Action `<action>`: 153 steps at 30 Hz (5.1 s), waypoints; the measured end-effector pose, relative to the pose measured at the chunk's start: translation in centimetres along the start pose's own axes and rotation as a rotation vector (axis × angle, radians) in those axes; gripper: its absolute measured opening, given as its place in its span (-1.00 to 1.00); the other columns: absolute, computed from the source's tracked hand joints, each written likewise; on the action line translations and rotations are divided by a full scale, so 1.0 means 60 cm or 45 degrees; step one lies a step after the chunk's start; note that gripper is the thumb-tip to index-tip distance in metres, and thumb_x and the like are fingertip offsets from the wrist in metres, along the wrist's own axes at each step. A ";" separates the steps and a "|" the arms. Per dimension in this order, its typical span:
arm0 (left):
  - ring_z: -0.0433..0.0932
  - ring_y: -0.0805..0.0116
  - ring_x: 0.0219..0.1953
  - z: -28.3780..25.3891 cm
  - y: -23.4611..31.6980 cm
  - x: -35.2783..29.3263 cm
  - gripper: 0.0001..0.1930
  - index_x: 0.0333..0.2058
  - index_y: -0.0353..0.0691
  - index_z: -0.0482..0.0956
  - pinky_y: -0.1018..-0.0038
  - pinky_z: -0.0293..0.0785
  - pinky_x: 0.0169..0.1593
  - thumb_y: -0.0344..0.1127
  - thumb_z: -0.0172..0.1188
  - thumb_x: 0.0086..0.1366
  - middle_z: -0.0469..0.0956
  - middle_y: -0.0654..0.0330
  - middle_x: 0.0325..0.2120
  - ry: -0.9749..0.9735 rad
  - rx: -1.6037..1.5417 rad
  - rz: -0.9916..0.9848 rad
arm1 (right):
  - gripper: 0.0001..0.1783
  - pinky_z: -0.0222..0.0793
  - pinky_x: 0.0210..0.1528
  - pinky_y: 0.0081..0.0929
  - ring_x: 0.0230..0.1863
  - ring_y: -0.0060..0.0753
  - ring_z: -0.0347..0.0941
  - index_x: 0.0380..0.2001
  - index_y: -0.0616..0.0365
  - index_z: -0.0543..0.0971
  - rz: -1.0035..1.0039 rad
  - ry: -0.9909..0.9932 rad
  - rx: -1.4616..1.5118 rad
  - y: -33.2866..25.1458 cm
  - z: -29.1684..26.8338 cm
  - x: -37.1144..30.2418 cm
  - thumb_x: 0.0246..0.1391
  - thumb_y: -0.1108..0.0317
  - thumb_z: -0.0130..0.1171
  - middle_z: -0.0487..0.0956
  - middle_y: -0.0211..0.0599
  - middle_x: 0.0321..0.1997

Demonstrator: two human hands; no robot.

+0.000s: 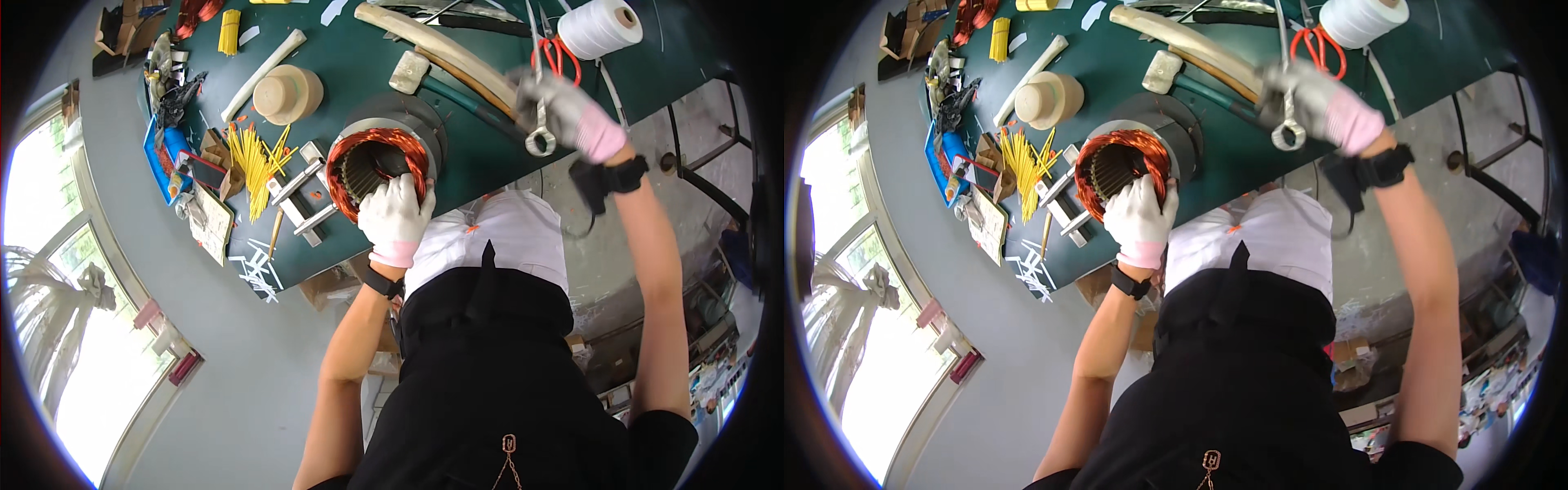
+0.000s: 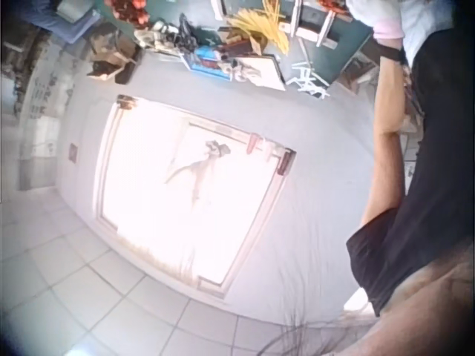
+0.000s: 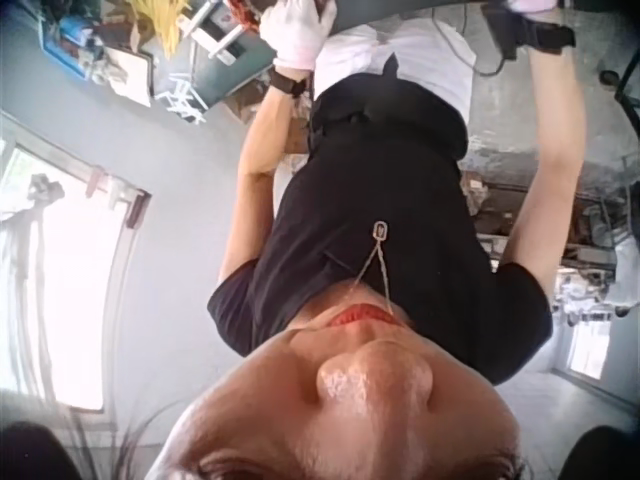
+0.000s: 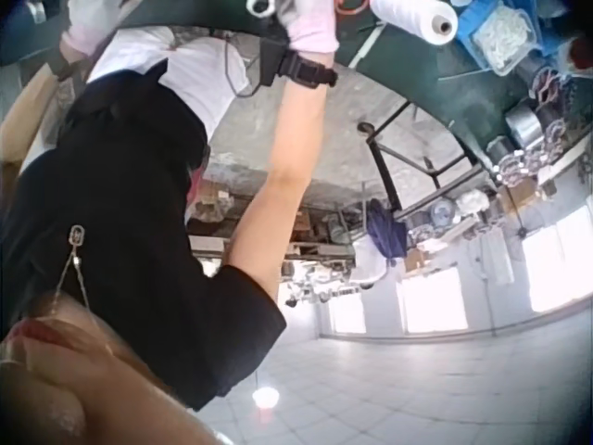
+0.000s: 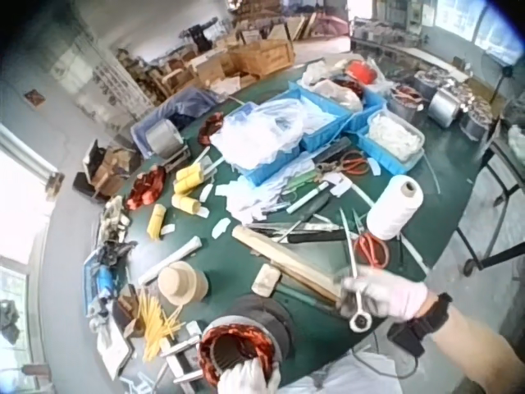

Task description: Assembling the internal components of an electric motor including the stator and coils.

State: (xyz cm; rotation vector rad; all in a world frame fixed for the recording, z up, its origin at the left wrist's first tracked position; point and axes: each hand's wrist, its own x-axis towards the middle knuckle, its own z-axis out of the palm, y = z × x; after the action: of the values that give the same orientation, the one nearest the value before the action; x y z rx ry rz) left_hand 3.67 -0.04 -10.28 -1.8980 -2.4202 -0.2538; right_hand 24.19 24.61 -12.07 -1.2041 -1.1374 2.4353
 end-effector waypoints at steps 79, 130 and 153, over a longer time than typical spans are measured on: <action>0.59 -0.07 -0.57 -0.014 -0.007 0.048 -0.51 -0.14 -0.33 0.44 0.10 0.51 -0.43 0.02 0.27 0.24 0.57 0.04 -0.61 -0.203 -0.021 -0.345 | -0.60 0.50 -0.26 -0.34 -0.34 -0.08 0.58 0.07 -0.05 0.64 -0.747 -0.141 -1.493 -0.015 0.063 -0.127 0.17 0.47 0.12 0.66 -0.14 -0.26; 0.52 0.21 -0.70 0.004 -0.067 0.055 -0.56 0.06 -0.28 0.48 0.29 0.43 -0.50 -0.19 0.18 0.26 0.48 0.25 -0.75 -0.056 -0.086 0.049 | -0.59 0.51 -0.33 -0.21 -0.43 0.02 0.59 0.12 -0.05 0.58 -0.537 -0.209 -2.046 -0.047 0.162 -0.096 0.21 0.41 0.08 0.67 -0.11 -0.34; 0.64 -0.08 -0.55 0.005 0.056 0.074 -0.45 -0.09 -0.31 0.40 0.12 0.54 -0.46 0.07 0.27 0.22 0.61 -0.04 -0.60 -0.392 -0.151 -0.422 | -0.62 0.53 -0.15 -0.27 -0.21 0.02 0.61 0.04 0.01 0.65 -0.420 -0.138 -1.357 -0.029 0.005 -0.142 0.16 0.44 0.08 0.67 -0.09 -0.13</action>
State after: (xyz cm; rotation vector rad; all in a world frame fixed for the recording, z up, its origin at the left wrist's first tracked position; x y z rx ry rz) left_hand 5.87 5.07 -9.63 -1.6737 -2.9882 -0.1273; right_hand 29.22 21.59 -5.67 -0.9250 -2.5673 1.6114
